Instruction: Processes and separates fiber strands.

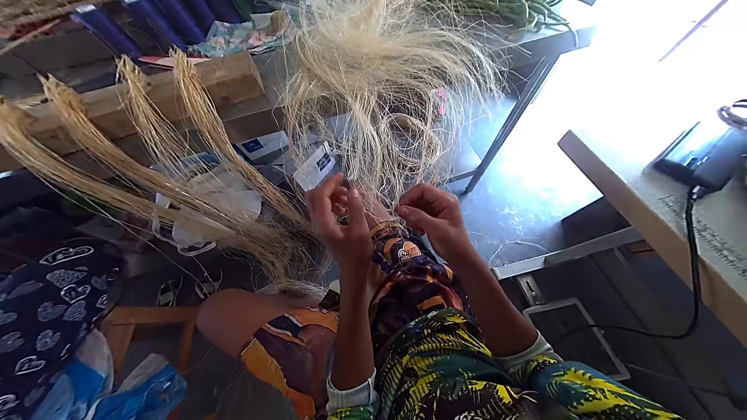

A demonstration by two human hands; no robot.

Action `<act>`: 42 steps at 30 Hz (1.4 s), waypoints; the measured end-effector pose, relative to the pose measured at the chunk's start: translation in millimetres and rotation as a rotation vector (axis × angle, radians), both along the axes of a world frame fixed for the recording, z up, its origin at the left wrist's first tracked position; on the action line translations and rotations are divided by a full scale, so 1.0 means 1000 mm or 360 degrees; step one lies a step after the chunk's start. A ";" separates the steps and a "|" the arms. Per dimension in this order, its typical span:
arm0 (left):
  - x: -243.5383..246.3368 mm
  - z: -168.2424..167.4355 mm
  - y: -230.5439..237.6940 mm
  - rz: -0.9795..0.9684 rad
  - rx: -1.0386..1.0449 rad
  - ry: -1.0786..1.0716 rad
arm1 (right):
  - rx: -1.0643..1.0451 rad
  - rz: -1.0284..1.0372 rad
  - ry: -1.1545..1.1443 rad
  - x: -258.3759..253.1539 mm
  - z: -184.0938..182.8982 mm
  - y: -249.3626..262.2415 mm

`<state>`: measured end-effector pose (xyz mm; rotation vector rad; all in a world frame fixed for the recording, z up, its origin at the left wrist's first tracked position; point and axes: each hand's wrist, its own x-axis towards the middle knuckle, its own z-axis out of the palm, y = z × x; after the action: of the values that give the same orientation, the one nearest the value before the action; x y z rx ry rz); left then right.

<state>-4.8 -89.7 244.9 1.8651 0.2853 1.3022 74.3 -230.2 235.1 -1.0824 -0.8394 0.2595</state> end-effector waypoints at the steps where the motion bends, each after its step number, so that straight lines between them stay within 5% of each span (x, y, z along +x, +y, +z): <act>1: -0.004 0.006 -0.002 -0.0156 -0.0013 0.0030 | -0.0038 -0.0076 -0.0097 -0.001 0.000 0.001; 6: -0.008 0.013 -0.006 -0.0673 -0.0415 0.0409 | -0.0114 -0.0215 -0.0344 -0.004 -0.006 0.008; 21: -0.008 0.007 0.002 -0.0862 -0.0627 0.0292 | -0.0161 -0.0595 -0.0402 0.000 0.000 0.015; 32: -0.004 0.000 0.005 -0.0855 -0.0620 0.0293 | -0.0299 -0.0351 -0.0238 0.002 0.014 0.023; 42: 0.007 -0.012 0.001 -0.1202 -0.1111 0.0023 | -0.0178 -0.0535 -0.0104 -0.013 0.002 0.026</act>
<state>2.4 -88.9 233.1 1.1882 0.0139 0.5569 61.5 -204.3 236.9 -1.3228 -0.6931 -0.0118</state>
